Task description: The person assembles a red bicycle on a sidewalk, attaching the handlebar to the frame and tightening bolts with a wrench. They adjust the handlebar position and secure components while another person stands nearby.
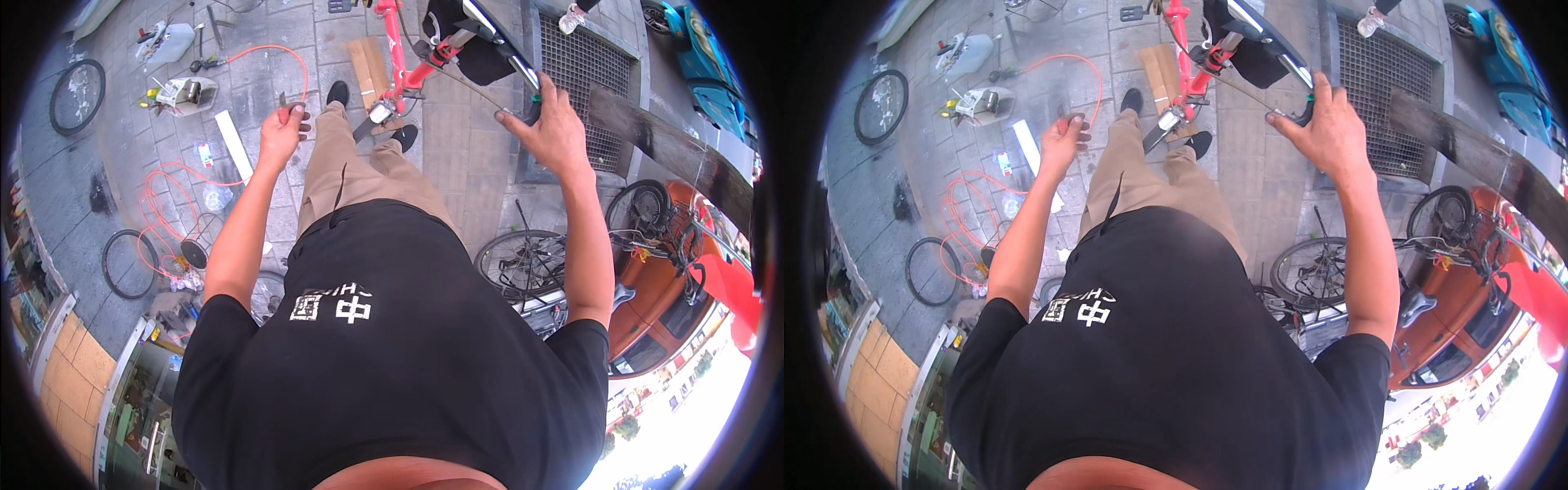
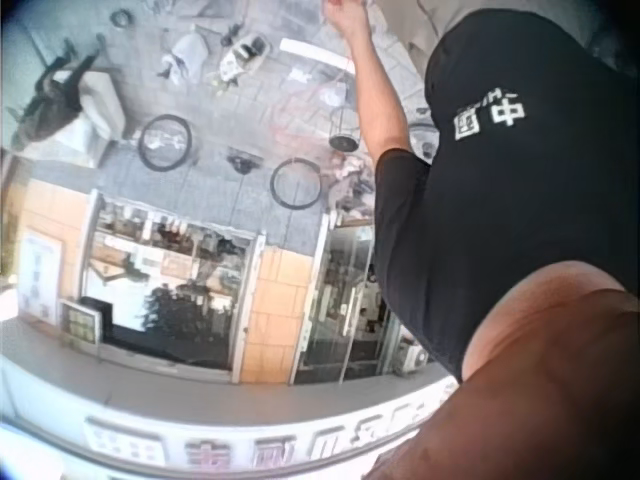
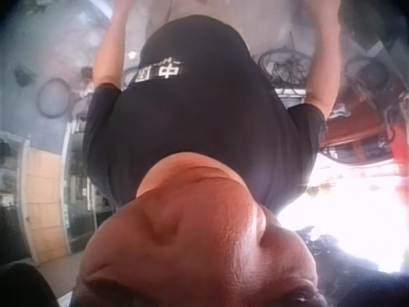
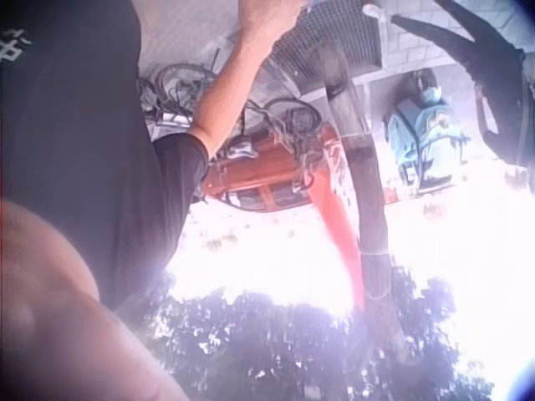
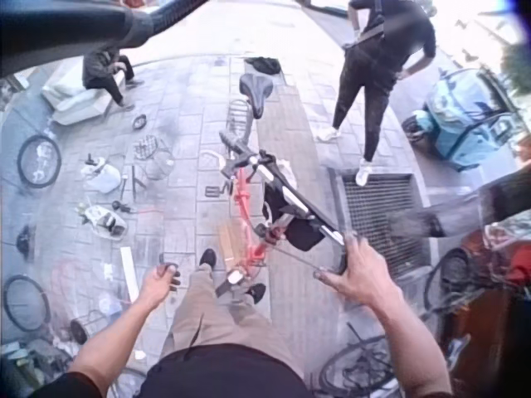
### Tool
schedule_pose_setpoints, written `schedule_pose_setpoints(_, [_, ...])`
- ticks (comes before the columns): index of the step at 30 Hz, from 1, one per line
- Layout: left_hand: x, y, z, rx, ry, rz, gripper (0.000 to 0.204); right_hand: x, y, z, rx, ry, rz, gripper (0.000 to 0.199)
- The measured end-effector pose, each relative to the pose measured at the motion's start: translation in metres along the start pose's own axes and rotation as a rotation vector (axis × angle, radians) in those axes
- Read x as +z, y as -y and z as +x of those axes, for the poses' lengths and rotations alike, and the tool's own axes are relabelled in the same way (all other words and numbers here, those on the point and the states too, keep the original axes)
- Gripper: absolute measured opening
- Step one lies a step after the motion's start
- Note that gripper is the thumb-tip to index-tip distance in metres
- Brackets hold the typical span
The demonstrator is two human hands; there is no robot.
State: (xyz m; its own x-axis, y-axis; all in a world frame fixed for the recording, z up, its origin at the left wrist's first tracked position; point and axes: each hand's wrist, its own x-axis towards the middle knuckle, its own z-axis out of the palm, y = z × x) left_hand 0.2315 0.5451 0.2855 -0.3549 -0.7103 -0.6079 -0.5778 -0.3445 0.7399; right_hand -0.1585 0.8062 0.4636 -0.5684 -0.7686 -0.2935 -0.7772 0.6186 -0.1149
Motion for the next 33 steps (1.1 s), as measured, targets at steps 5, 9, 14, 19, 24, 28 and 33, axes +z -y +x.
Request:
schedule_pose_setpoints(5, [0.008, -0.057, -0.047, -0.013, 0.245, -0.047, 0.042, -0.003, 0.047, -0.023, 0.092, 0.042, 0.134, 0.095])
schedule_pose_setpoints(9, [0.05, -0.091, -0.09, 0.127, 0.706, -0.147, 0.044, -0.006, 0.075, -0.032, 0.278, 0.139, 0.603, 0.076])
schedule_pose_setpoints(14, [0.066, -0.116, -0.143, 0.229, 0.841, -0.311, 0.057, -0.002, 0.138, -0.034, 0.584, 0.129, 1.354, 0.038])
schedule_pose_setpoints(19, [0.058, -0.123, -0.143, 0.309, 0.718, -0.465, 0.062, 0.02, 0.199, -0.013, 0.607, -0.031, 1.906, 0.026])
schedule_pose_setpoints(24, [0.01, -0.147, -0.107, 0.291, 0.432, -0.364, 0.051, -0.007, 0.195, 0.027, 0.273, 0.212, 1.025, 0.047])
schedule_pose_setpoints(28, [-0.042, -0.154, -0.043, 0.43, 0.386, -0.407, 0.047, -0.035, 0.113, 0.095, -0.064, -0.151, 0.017, 0.058])
schedule_pose_setpoints(33, [-0.074, -0.181, 0.021, 0.42, 0.251, -0.432, 0.033, -0.021, 0.06, 0.13, -0.255, -0.079, -0.055, 0.065])
